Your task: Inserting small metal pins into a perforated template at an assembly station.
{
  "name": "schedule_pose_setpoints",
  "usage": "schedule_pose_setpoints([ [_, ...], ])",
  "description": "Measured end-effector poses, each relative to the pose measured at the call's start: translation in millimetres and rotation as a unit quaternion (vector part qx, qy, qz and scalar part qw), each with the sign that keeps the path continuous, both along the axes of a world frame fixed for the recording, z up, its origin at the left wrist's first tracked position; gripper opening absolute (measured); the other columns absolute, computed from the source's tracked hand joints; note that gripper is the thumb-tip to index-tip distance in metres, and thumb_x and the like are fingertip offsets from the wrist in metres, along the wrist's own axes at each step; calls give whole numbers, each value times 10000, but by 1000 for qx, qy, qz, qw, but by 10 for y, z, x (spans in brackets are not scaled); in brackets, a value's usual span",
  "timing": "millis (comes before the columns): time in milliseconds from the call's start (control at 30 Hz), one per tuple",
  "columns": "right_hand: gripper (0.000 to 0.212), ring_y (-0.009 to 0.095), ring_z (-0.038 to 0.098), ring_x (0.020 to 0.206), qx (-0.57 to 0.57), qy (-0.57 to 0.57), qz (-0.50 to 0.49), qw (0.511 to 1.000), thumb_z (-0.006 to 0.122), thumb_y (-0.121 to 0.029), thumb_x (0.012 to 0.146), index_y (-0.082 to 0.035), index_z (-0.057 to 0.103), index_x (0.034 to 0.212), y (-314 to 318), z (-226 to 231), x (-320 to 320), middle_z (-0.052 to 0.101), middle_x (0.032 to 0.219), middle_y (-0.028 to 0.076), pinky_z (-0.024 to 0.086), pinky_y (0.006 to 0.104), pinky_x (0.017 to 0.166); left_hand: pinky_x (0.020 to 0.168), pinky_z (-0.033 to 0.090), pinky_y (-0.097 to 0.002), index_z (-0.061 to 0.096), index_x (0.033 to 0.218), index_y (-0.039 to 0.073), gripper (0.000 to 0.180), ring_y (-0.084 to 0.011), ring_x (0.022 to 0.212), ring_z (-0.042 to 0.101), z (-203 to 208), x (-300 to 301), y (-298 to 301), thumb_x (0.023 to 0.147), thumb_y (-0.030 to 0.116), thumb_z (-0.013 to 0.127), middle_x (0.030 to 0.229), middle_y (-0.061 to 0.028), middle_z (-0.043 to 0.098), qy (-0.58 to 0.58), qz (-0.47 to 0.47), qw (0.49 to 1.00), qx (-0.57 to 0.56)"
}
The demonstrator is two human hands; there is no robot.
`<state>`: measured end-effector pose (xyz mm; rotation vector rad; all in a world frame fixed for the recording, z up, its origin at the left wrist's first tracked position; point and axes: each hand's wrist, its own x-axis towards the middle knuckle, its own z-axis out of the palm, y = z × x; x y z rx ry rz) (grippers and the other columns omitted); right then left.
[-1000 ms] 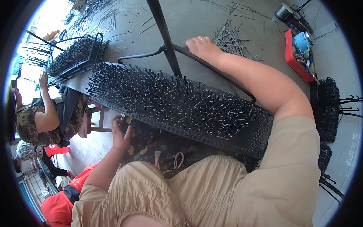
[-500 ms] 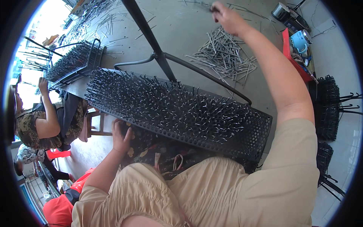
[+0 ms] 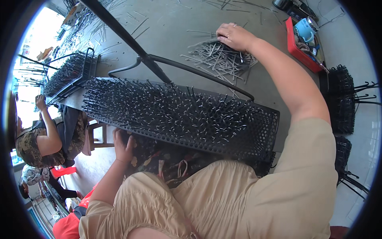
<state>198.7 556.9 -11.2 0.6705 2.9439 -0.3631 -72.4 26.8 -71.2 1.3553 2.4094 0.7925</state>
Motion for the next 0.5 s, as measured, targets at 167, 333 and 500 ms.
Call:
schedule_pose_setpoints([
  [167,384,343,394,1331,49,144,13,988,643,-264,879,-118,586,1229,-354,106,275,454,1400,87,329,430,1117,968,412,-453,496,1139,-46,410,-421,1134,487,-18,-22,-13,837,193,636,1253,-228,477,41,-19,999,7],
  [333,461,342,311,1411,75,141,197,967,708,-241,821,-214,600,1269,-879,59,395,389,1488,60,281,433,1163,995,401,-464,483,1184,-46,443,-426,1167,469,-46,-4,-20,840,191,630,1275,-239,455,48,-21,999,6],
  [500,382,337,271,1441,103,135,233,958,726,-199,792,-239,646,1163,-874,-53,659,382,1500,45,288,448,1164,1000,402,-462,483,1193,-39,447,-431,1171,467,-2,54,-27,843,197,630,1286,-244,442,40,-5,999,3],
])
